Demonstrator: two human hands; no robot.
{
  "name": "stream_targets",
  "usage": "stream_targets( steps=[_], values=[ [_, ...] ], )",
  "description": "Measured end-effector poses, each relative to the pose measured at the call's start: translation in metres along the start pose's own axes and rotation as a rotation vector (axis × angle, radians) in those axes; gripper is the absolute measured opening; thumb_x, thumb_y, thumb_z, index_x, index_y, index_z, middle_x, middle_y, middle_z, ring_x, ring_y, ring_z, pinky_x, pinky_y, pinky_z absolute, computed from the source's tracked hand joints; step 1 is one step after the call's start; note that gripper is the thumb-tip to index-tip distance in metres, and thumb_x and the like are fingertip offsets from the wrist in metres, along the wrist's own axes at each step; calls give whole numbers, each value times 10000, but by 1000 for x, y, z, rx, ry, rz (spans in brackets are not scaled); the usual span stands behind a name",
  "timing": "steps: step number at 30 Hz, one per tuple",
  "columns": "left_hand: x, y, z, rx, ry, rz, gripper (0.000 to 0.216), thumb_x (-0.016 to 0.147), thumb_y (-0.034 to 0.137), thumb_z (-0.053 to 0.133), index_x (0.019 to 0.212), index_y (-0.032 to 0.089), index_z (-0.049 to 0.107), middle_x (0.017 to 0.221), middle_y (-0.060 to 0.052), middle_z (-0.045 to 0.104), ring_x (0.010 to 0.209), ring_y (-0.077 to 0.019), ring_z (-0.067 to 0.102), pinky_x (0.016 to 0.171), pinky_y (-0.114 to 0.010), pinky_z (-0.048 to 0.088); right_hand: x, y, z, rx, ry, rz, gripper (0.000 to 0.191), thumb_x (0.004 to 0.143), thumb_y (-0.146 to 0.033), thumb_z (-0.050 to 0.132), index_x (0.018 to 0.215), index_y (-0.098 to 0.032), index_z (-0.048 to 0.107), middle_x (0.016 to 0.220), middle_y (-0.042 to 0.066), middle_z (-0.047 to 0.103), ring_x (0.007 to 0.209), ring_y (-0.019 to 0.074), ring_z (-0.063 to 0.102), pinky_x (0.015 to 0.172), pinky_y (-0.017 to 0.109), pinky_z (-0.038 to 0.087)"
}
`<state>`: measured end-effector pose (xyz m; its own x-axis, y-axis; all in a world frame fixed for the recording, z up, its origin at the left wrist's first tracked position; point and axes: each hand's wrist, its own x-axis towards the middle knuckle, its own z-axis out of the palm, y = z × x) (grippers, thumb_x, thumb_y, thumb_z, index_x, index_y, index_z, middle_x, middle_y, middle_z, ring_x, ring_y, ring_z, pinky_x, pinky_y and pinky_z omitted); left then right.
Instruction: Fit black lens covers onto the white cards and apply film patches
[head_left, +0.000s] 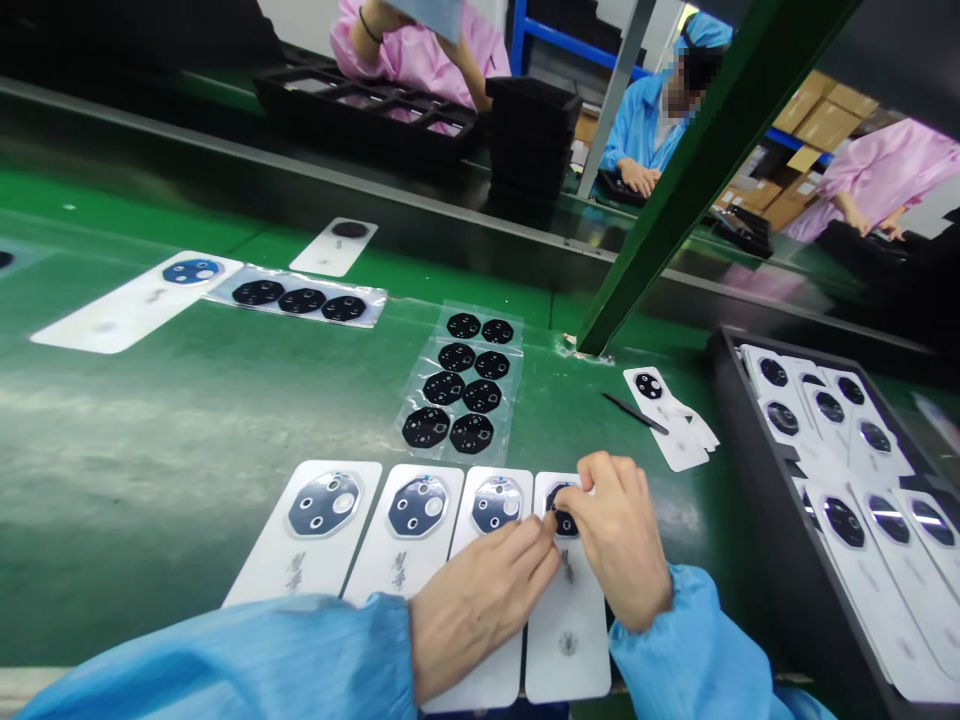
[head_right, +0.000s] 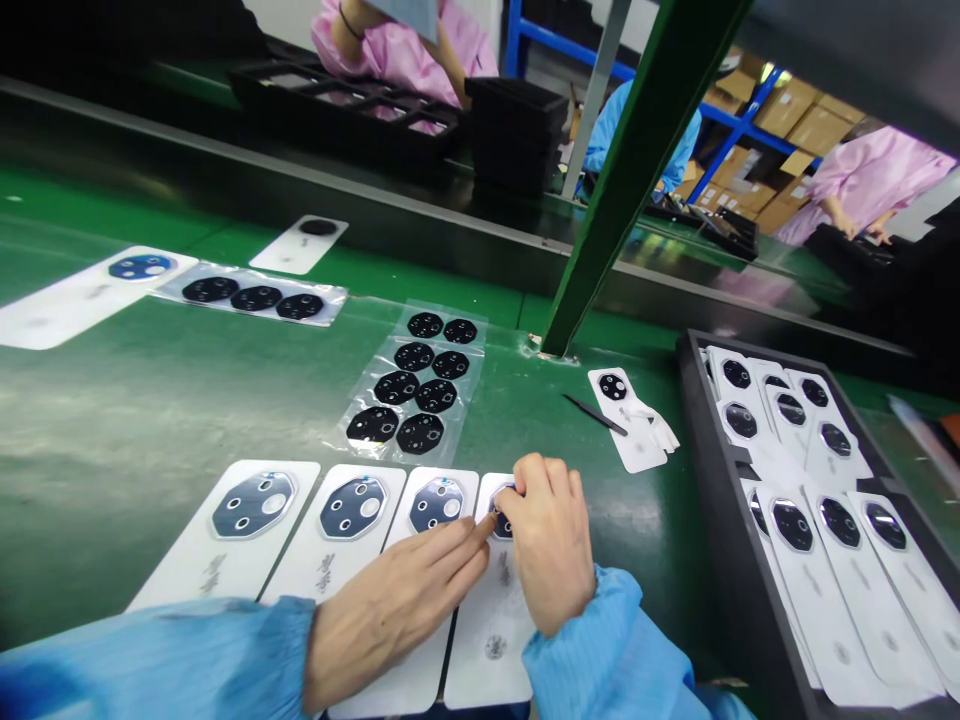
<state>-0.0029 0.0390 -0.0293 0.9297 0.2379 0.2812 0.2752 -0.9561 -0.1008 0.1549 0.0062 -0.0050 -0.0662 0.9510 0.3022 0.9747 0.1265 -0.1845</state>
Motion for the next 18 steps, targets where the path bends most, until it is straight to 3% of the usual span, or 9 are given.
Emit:
stream_targets(
  steps=[18],
  values=[
    [0,1,0,-6,-8,-4,194,823,26,384,951,88,516,979,-123,600,914,-209,539,827,-338,381,1,0,-3,-87,13,-61,251,835,-30,489,653,-186,562,753,34,466,719,178,356,605,309,262]
  ],
)
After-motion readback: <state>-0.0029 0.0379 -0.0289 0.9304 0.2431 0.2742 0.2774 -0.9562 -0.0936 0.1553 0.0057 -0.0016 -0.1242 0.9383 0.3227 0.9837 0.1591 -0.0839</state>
